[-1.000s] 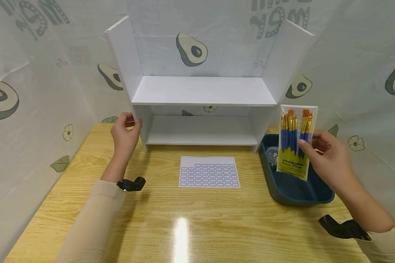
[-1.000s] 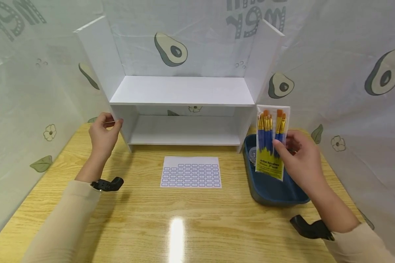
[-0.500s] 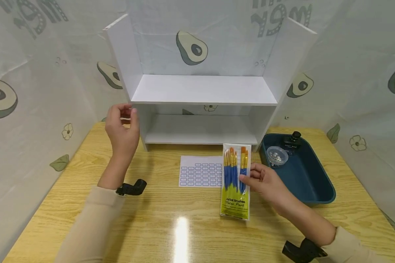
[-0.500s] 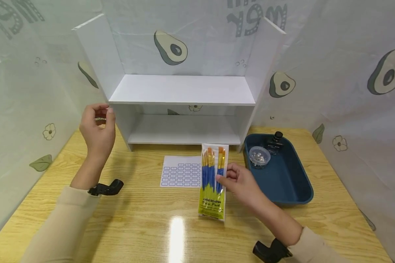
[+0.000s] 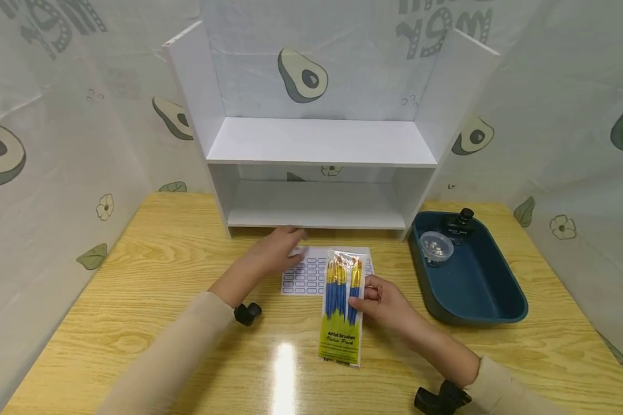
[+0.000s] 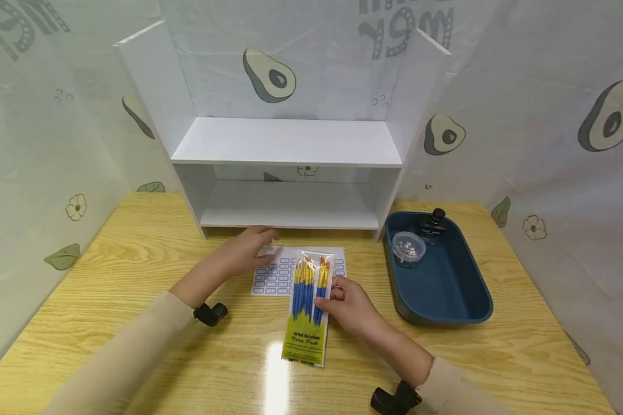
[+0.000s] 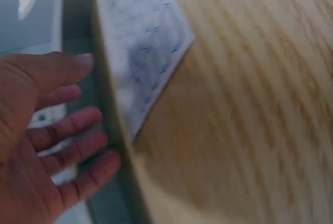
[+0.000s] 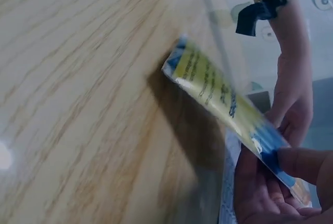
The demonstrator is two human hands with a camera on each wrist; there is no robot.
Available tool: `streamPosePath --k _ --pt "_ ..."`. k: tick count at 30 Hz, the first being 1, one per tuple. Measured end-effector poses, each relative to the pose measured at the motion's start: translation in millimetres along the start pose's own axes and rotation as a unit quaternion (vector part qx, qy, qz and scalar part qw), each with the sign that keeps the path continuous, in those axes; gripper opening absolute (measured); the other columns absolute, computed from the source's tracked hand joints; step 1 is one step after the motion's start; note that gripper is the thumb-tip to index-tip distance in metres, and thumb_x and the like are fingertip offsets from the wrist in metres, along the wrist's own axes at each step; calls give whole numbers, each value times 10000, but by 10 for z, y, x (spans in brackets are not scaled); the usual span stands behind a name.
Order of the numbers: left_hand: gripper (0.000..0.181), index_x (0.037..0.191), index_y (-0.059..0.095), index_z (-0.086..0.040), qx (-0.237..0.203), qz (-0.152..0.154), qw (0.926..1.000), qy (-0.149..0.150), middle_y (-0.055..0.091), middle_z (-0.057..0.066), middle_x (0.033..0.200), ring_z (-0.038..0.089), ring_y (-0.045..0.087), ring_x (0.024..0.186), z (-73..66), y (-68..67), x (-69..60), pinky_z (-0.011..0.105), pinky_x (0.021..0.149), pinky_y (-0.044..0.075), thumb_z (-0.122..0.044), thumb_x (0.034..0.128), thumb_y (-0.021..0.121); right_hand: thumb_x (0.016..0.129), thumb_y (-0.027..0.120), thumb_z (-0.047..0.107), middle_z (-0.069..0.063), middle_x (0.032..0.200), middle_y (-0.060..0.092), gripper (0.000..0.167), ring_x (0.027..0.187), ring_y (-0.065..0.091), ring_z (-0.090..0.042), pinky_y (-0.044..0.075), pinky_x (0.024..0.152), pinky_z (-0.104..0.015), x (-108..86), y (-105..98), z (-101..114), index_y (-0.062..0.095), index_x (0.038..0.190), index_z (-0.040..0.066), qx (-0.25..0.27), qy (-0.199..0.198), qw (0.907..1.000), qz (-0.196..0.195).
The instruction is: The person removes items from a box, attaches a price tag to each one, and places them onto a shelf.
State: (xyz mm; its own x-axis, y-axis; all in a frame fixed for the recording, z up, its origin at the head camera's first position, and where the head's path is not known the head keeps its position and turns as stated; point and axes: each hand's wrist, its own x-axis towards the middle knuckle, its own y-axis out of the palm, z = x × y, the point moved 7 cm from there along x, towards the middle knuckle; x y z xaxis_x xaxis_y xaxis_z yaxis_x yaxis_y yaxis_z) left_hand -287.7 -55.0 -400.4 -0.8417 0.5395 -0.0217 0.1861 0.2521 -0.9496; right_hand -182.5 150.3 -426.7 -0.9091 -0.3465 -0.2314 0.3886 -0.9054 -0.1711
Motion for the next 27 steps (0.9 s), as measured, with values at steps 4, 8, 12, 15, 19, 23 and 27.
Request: streamPosePath --k 4,8,12,15,19,23,27 --pt "661 1491 548 -168 135 450 9978 -465 508 162 1576 423 434 1492 79 207 57 649 1117 477 -387 919 799 991 686 64 -113 821 675 266 721 597 -50 491 665 -177 27 46 -26 545 1149 -96 -295 -93 9995 -81" --pt "706 1489 554 -132 276 597 9961 -590 471 193 1596 445 412 1501 97 264 75 658 1123 466 -463 912 792 962 727 83 25 687 335 274 606 329 -64 321 586 -190 34 70 -12 467 936 0 -740 -181 9969 -210" --pt "687 1400 604 -65 242 652 9953 -678 525 207 1513 411 491 1396 74 233 93 649 1104 480 -465 886 823 948 742 82 36 684 382 246 597 343 -47 317 570 -174 39 87 -6 517 965 -15 -830 -235 9960 -228" --pt "624 1277 636 -62 145 717 9940 -819 607 157 1349 345 528 1247 79 208 93 602 1086 492 -455 848 862 951 739 70 30 701 431 241 593 353 -38 322 564 -168 44 109 -10 526 983 -39 -815 -284 9962 -128" --pt "547 1167 643 -90 -28 824 9907 -1082 626 87 1186 297 503 1164 125 222 83 553 1080 472 -441 824 885 959 738 82 16 721 466 242 593 367 -38 328 556 -173 38 134 -24 524 978 -30 -890 -372 9953 -19" --pt "486 1173 618 -69 -464 764 9879 -1267 653 88 1130 282 557 1074 158 237 62 501 992 508 -325 849 875 955 746 88 2 744 534 250 571 487 -48 403 529 -173 28 168 -49 538 999 -42 -745 -355 9965 115" --pt "336 1196 556 -42 -1181 245 9857 -1176 700 141 1104 255 629 954 144 146 19 411 886 557 -113 937 758 957 746 89 -18 751 581 255 540 584 -85 491 483 -207 34 202 -85 544 1025 -50 -565 -223 9978 250"
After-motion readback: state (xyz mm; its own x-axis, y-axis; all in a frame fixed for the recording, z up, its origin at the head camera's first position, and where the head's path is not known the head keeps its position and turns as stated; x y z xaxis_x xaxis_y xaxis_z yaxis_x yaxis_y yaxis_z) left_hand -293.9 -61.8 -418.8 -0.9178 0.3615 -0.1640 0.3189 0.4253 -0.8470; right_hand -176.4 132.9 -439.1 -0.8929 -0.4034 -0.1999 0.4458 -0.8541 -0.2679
